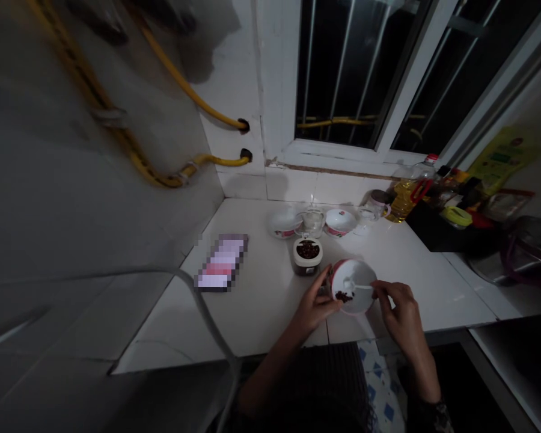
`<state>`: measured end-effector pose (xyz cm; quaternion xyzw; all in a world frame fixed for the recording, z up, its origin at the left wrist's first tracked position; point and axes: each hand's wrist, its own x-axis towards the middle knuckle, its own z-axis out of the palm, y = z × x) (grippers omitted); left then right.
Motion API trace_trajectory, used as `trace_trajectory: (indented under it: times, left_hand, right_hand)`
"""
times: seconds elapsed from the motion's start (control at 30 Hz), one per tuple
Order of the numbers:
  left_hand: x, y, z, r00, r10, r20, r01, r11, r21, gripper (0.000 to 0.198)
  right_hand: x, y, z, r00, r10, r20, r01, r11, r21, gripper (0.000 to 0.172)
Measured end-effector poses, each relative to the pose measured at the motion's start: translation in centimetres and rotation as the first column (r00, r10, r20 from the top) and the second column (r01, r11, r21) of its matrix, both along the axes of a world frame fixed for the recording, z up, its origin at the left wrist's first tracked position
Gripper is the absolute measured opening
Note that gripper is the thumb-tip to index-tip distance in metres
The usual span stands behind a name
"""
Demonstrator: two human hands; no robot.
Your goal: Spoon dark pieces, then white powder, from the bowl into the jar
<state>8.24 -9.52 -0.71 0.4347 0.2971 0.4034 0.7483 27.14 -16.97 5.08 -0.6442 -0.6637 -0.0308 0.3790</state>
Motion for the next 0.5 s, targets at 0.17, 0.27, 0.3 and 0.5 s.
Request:
trace_trajectory:
  times: [0.17,0.27,0.3,0.5]
  left_hand:
    - [0.2,-0.1,-0.4,0.998,0.056,-0.003,-0.056,0.997,0.046,0.099]
    - [0.2,-0.5,-0.1,0.997,0.070,-0.018,-0.068,0.993,0.099,0.092]
    - [0.2,-0.7,0.0,0.997,0.071,-0.019,-0.069,0.990,0.125,0.089]
    - [0.2,-1.3,0.2,0.988,0.134,-0.079,-0.104,0.946,0.306,0.077]
  right_hand:
    - [0.8,-0.8,0.4,0.965,-0.231,-0.124,0.212,0.966,-0.152,0.028]
    - [0.4,-0.3,-0.1,0.913,-0.240,-0.329,0.162,0.956,-0.246,0.029]
    - [0.2,0.0,-0.5,0.877,-0.226,-0.424,0.119,0.957,-0.264,0.029]
    - [-2.1,1.1,-2.7,0.491,-0.207,-0.846,-0.060,0.961,-0.270,0.039]
